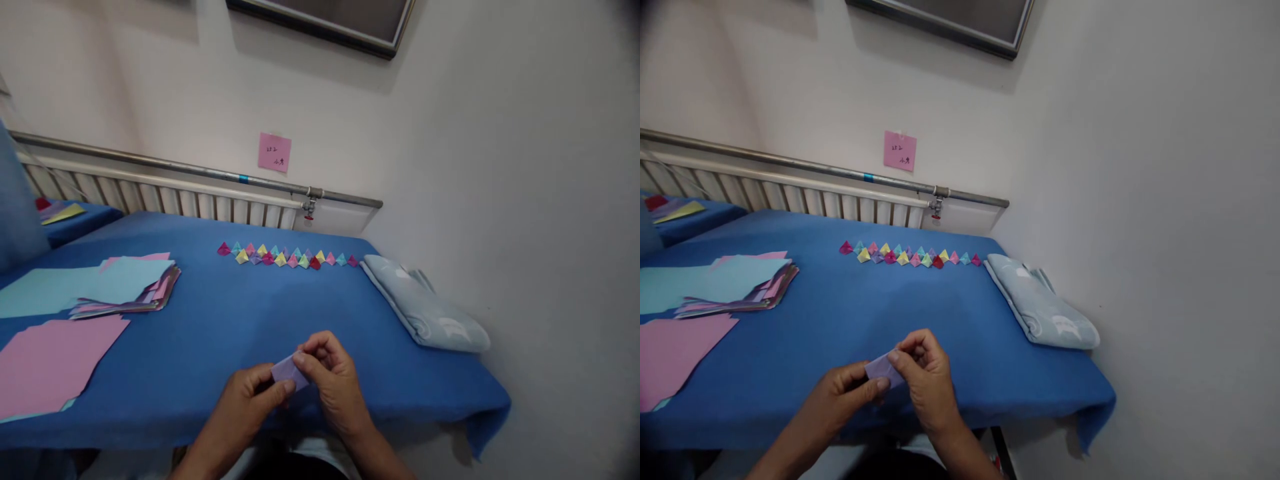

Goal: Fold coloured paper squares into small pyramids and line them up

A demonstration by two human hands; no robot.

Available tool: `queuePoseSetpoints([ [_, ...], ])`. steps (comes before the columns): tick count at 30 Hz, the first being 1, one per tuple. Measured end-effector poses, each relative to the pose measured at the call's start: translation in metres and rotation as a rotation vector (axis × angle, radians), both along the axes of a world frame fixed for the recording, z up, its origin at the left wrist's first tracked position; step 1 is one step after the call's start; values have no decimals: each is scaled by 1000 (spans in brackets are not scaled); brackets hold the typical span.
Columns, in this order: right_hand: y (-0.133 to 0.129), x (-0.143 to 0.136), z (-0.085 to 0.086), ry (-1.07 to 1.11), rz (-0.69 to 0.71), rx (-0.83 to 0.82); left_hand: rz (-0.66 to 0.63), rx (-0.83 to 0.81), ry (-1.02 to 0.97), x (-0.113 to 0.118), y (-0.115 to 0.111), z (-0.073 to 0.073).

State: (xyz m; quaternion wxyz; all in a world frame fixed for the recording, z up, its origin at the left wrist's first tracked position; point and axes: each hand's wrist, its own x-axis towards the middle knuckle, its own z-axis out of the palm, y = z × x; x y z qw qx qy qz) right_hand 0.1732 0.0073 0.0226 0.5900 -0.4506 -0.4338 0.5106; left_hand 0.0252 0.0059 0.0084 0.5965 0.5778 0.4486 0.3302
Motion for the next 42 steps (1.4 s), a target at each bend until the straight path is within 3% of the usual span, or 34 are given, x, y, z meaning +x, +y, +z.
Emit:
queuePoseSetpoints([
  [10,4,-2,-8,75,-128,41,51,129,86,2,-6,-5],
  [18,9,-9,-4,266,-118,-98,116,199,98,0,-6,-6],
  [24,7,-13,-2,124,-96,-70,-45,7,-104,-4,-2,1],
  [31,2,-16,-1,40,-54,-49,80,-151,-192,0,-4,6],
  [42,6,-11,-7,165,-81,-65,71,62,-61,5,-4,-10],
])
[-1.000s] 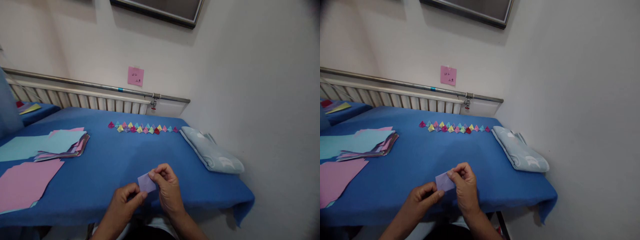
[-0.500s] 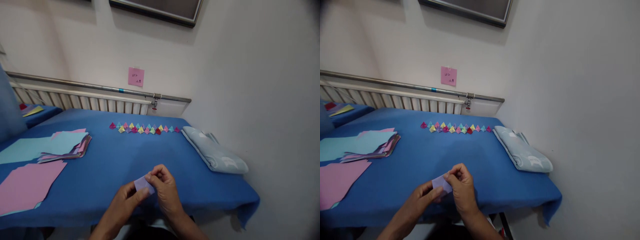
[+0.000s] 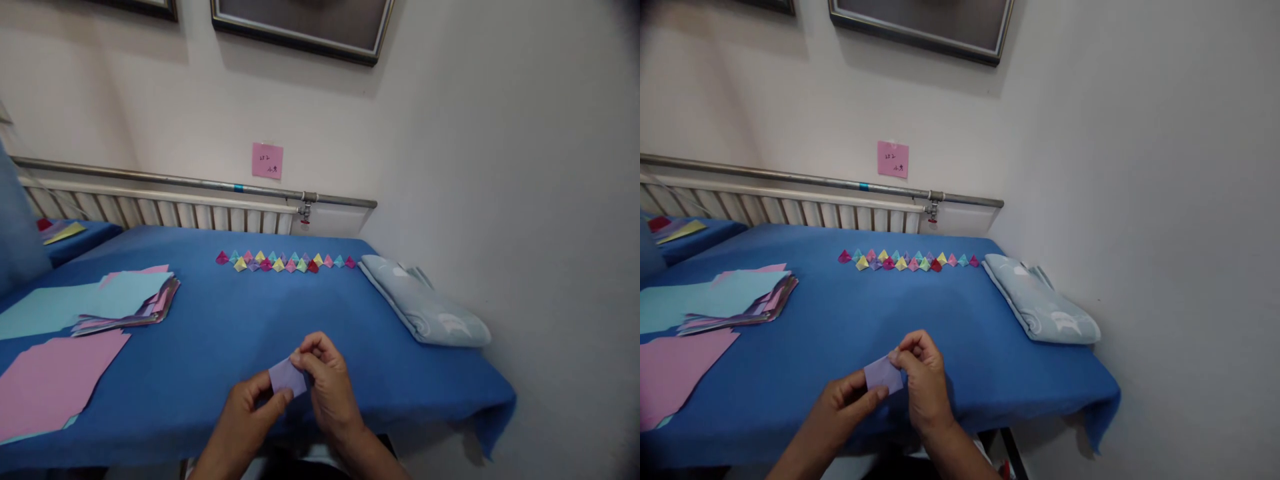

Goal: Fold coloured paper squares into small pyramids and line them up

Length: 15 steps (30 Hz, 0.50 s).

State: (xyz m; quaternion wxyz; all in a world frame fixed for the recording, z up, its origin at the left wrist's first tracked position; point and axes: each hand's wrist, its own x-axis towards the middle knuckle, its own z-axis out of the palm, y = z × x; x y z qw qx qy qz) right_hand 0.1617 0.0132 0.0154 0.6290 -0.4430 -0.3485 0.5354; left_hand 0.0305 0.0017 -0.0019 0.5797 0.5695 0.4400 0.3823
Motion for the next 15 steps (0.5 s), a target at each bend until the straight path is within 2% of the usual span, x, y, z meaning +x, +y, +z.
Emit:
queuePoseSetpoints([
  [10,-7,13,9,57,-37,29,-16,243,300,6,-2,13],
  [15,-10,20,12,88,-60,42,-36,229,254,12,-5,15],
])
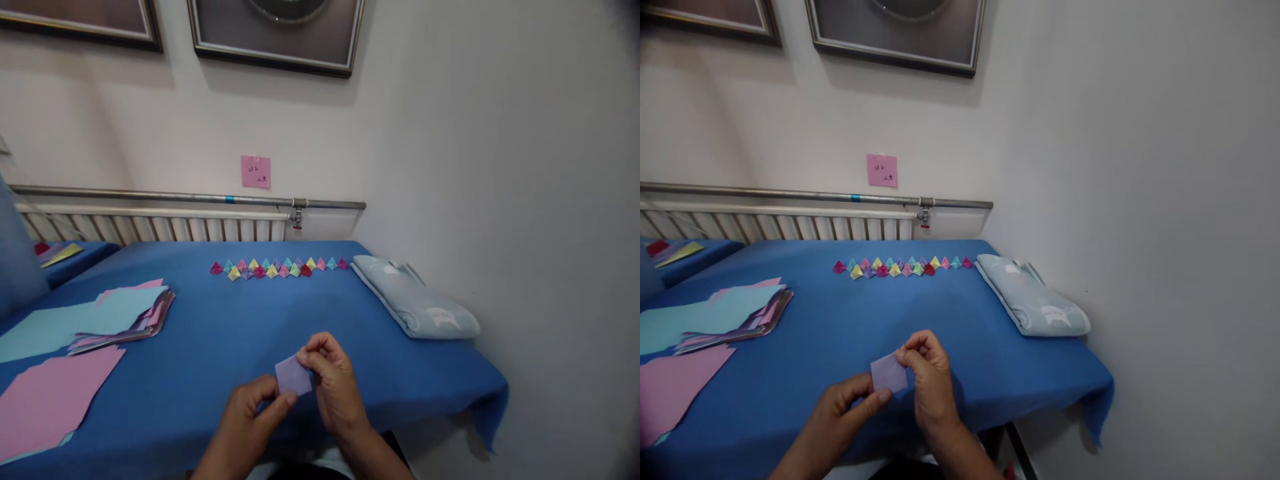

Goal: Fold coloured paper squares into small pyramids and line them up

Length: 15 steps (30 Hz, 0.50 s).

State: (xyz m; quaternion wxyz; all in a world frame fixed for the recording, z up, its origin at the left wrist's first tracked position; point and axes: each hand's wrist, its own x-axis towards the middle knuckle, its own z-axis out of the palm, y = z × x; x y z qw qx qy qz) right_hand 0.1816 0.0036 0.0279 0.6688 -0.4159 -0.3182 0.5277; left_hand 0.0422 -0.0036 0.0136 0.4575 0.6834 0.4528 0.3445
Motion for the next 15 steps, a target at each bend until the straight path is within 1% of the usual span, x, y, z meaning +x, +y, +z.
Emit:
queuePoseSetpoints([
  [2,-3,5,1,14,25,-9,3,-58,-57,2,0,0],
  [4,-8,10,2,-17,86,-20,28,-120,-131,4,1,1],
  [8,-22,20,-1,-234,210,-17,74,-157,-274,9,1,6],
  [11,-30,22,-1,-335,231,14,45,-157,-289,12,0,8],
  [15,-33,21,1,-293,213,29,-24,-141,-278,14,-1,6],
])
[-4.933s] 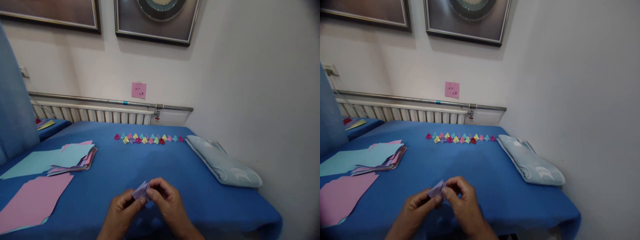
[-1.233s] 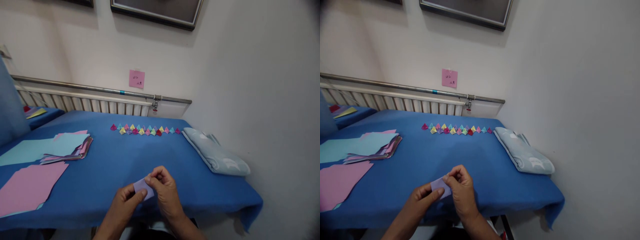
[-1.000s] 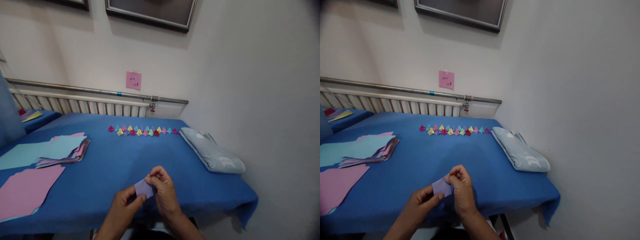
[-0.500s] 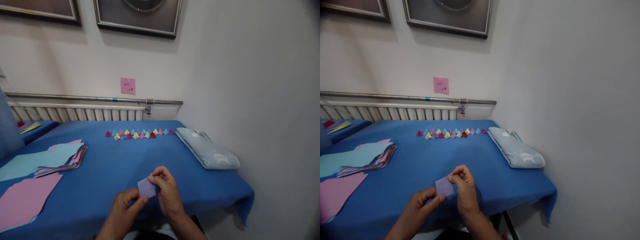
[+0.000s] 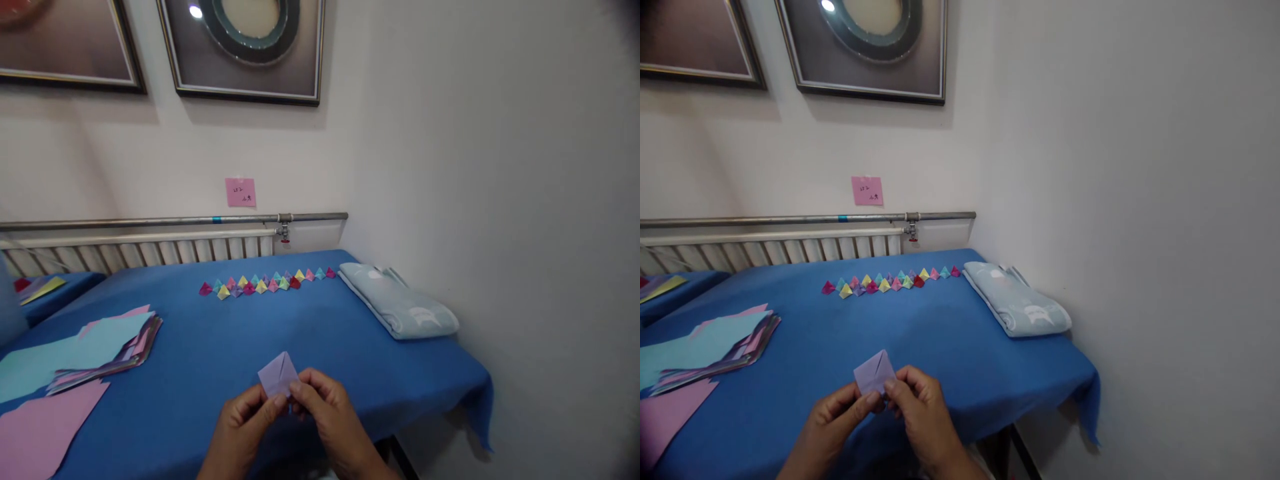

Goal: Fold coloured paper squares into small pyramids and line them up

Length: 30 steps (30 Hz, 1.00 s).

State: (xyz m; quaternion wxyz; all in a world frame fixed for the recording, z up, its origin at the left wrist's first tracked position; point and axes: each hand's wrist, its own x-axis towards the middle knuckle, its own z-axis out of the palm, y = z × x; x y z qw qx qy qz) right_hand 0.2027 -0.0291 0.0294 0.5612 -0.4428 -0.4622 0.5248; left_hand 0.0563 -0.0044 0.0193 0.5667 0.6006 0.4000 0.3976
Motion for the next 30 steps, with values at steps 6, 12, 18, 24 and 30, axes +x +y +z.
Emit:
queuePoseSetpoints([
  [6,1,-1,7,31,35,-9,39,26,12,1,-4,5],
  [12,5,-5,6,20,14,-12,-67,72,84,-5,-1,-2],
  [18,11,-10,-5,59,-29,-92,-82,-2,87,-13,2,-11],
  [24,17,-16,-6,38,-25,-112,-70,-27,69,-19,2,-12],
  [30,18,-22,-5,43,10,-113,-17,-53,61,-23,3,-7],
])
